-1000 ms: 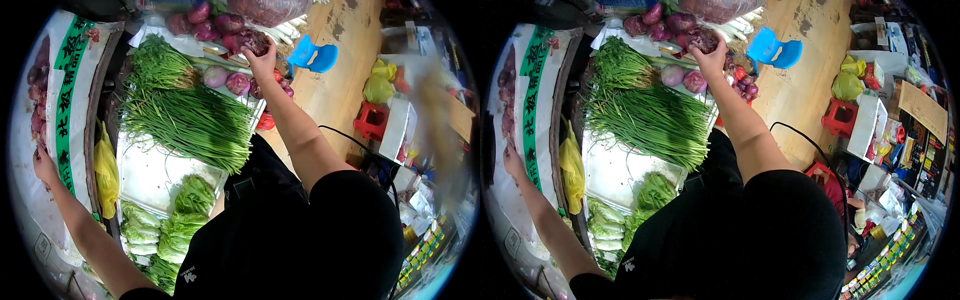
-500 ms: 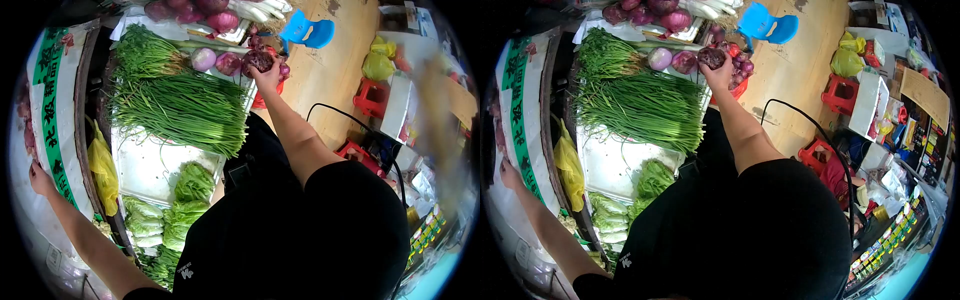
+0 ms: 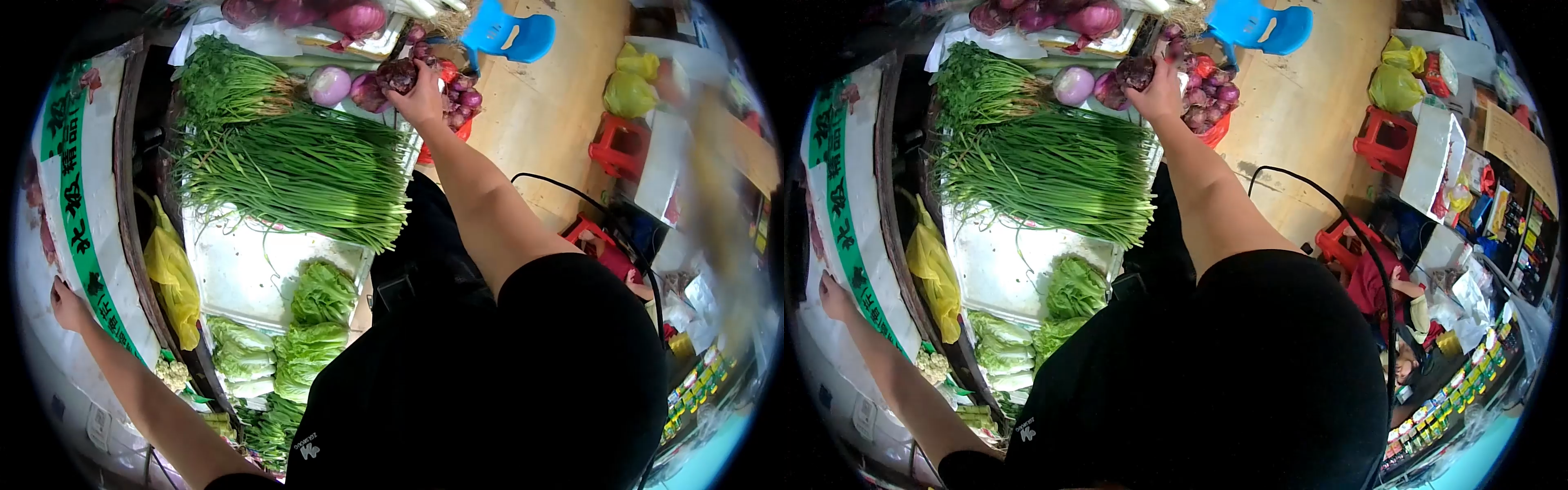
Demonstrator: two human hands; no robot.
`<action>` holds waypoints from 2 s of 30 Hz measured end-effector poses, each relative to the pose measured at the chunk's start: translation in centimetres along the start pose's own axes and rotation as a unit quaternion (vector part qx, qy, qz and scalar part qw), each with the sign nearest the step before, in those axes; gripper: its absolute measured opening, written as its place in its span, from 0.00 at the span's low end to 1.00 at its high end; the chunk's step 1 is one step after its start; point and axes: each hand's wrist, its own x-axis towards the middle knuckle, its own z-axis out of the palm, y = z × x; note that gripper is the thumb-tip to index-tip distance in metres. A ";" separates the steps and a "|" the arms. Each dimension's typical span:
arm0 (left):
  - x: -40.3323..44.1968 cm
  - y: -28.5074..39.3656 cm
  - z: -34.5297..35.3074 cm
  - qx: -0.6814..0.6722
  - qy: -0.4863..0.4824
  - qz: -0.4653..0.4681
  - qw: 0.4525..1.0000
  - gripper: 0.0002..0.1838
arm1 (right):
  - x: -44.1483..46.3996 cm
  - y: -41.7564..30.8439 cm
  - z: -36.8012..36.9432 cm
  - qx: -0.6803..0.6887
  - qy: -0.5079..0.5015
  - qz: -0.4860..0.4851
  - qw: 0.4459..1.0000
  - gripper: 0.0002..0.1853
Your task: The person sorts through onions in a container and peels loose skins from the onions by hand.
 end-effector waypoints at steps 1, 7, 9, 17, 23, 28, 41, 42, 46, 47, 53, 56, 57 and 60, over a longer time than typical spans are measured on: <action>0.2 -0.4 -0.1 0.001 -0.003 0.011 1.000 0.26 | 0.6 0.3 0.6 -0.051 -0.016 0.001 0.999 0.45; -0.4 0.5 -0.1 -0.005 0.001 -0.015 1.000 0.27 | 1.4 0.5 0.8 -0.091 -0.071 0.067 0.991 0.52; -0.3 0.4 0.1 0.005 0.006 -0.003 1.000 0.27 | 1.2 -0.3 -0.3 -0.123 -0.090 0.053 0.987 0.55; -3.7 5.2 -0.6 -0.009 0.061 0.013 0.998 0.26 | 0.6 -14.8 0.7 0.118 -0.020 -0.313 0.942 0.13; -5.7 9.4 -2.8 -0.048 0.092 -0.024 0.994 0.17 | 1.1 -39.9 3.1 0.272 -0.039 -0.545 0.792 0.07; -5.8 9.7 -3.3 -0.138 0.091 -0.015 0.986 0.12 | -0.4 -55.8 7.0 0.213 -0.006 -0.715 0.666 0.10; -3.3 3.8 -3.3 -0.244 -0.227 -0.027 0.943 0.20 | -3.4 -61.7 12.2 -0.184 -0.119 -0.595 0.773 0.19; -2.2 0.8 -3.1 -0.203 -0.279 -0.014 0.939 0.22 | -3.5 -61.7 12.1 -0.203 -0.129 -0.582 0.777 0.19; -0.3 -11.8 -3.2 0.008 -0.402 0.016 0.915 0.26 | -3.5 -61.7 12.4 -0.194 -0.121 -0.586 0.777 0.18; -1.6 -12.1 -4.7 0.042 -0.399 -0.038 0.915 0.20 | -3.6 -61.7 12.3 -0.195 -0.120 -0.587 0.776 0.18; -1.6 -12.6 -6.6 0.093 -0.579 -0.252 0.770 0.46 | -3.4 -61.6 12.6 -0.171 -0.090 -0.607 0.771 0.17; -2.6 -14.6 -2.6 0.063 -0.572 -0.269 0.772 0.50 | -3.2 -61.4 12.9 -0.154 -0.073 -0.618 0.767 0.17; -3.1 -15.4 -1.0 0.032 -0.569 -0.278 0.773 0.50 | -3.2 -61.4 12.9 -0.155 -0.070 -0.621 0.765 0.17; -4.8 -13.9 0.3 -0.119 -0.562 -0.318 0.754 0.48 | -3.3 -61.2 12.9 -0.142 -0.058 -0.632 0.759 0.16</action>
